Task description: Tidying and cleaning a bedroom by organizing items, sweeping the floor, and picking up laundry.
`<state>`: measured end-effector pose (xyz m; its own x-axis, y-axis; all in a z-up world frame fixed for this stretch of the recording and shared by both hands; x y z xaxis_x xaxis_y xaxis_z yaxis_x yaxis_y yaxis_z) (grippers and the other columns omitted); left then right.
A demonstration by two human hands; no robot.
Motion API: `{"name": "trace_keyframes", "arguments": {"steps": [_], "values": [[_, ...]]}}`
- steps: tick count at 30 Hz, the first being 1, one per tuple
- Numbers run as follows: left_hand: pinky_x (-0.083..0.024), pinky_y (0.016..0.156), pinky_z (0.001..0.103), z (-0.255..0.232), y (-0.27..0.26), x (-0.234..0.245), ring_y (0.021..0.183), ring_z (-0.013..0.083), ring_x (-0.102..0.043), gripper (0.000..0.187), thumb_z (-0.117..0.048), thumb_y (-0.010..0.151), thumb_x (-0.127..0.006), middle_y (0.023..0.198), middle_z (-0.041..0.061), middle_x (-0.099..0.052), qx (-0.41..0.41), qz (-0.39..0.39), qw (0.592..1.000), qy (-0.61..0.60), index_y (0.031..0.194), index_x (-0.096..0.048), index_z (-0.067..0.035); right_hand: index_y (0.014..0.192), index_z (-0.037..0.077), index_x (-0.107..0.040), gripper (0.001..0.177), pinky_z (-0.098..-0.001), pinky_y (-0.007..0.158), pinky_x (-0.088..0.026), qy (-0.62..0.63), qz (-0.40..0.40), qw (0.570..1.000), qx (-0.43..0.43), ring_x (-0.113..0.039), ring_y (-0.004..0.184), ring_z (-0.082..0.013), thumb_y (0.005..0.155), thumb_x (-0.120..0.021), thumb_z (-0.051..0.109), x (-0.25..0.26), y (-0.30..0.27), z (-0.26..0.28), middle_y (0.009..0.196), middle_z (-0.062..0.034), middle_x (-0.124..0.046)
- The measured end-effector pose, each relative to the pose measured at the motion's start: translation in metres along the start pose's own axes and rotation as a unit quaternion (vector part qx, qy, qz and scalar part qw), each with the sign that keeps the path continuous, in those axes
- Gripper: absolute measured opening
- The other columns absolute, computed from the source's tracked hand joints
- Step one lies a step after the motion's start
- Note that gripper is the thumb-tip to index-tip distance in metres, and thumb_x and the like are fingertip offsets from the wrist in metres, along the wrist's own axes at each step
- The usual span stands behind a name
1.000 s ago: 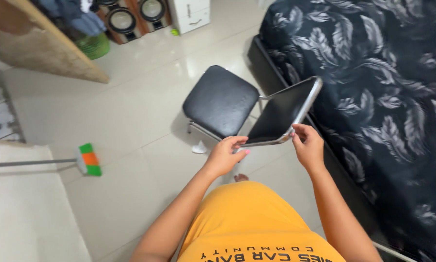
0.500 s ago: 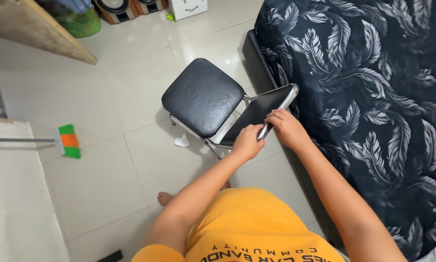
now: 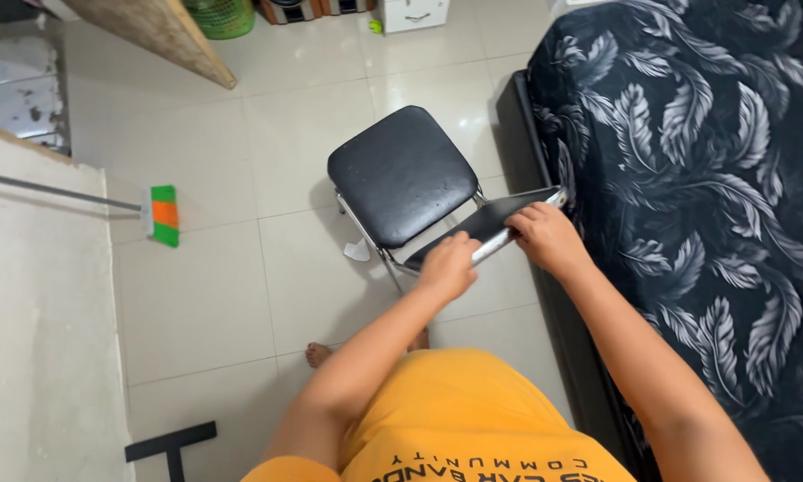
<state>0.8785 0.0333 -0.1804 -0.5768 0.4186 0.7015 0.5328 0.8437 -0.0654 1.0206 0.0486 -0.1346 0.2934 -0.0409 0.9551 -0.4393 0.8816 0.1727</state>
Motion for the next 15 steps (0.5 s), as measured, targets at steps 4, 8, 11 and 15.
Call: {"name": "trace_keyframes", "arguments": {"steps": [4, 8, 11, 15], "values": [[-0.051, 0.089, 0.045, 0.045, -0.031, 0.078, 0.104, 0.0329, -0.062, 0.040, -0.004, 0.074, -0.074, 0.102, 0.011, -0.063, 0.029, -0.057, 0.998, -0.024, 0.113, -0.073, -0.011, 0.099, 0.008, -0.073, 0.024, -0.0415, 0.084, -0.053, 0.031, -0.004, 0.999, 0.015, -0.064, 0.092, -0.0301, 0.075, -0.079, 0.008, -0.005, 0.049, 0.052, 0.089, -0.0083, -0.070], [-0.052, 0.090, 0.043, 0.083, -0.071, 0.157, 0.105, 0.0310, -0.064, 0.038, -0.002, 0.080, -0.069, 0.103, 0.008, -0.067, 0.072, -0.128, 0.989, -0.011, 0.116, -0.075, -0.014, 0.099, 0.005, -0.072, 0.024, -0.0430, 0.076, -0.054, 0.109, 0.046, 0.993, 0.010, -0.067, 0.086, -0.0322, 0.077, -0.078, 0.012, -0.020, 0.099, 0.111, 0.089, -0.0097, -0.070], [-0.051, 0.097, 0.042, 0.119, -0.095, 0.194, 0.110, 0.0295, -0.064, 0.036, -0.001, 0.083, -0.067, 0.112, 0.006, -0.070, 0.084, -0.198, 0.977, 0.002, 0.117, -0.075, -0.012, 0.100, 0.004, -0.073, 0.024, -0.0438, 0.072, -0.055, 0.127, 0.068, 0.989, 0.016, -0.067, 0.082, -0.0336, 0.080, -0.080, 0.016, -0.032, 0.132, 0.156, 0.087, -0.0114, -0.069], [-0.047, 0.111, 0.042, 0.144, -0.132, 0.244, 0.127, 0.0296, -0.061, 0.030, -0.005, 0.088, -0.068, 0.126, 0.007, -0.070, 0.054, -0.345, 0.936, 0.041, 0.118, -0.074, -0.009, 0.101, 0.001, -0.071, 0.029, -0.0440, 0.074, -0.054, 0.184, 0.051, 0.982, 0.007, -0.067, 0.082, -0.0351, 0.080, -0.083, 0.018, -0.046, 0.171, 0.206, 0.089, -0.0151, -0.070]]}}
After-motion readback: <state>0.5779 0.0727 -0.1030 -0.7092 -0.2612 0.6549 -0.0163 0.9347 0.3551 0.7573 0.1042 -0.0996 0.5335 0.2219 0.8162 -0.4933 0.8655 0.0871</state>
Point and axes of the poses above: each hand's wrist, its own y-axis towards the middle knuckle, its own x-axis out of the back of the hand, z = x × y, the point moved 9 cm from there along y, towards the middle knuckle
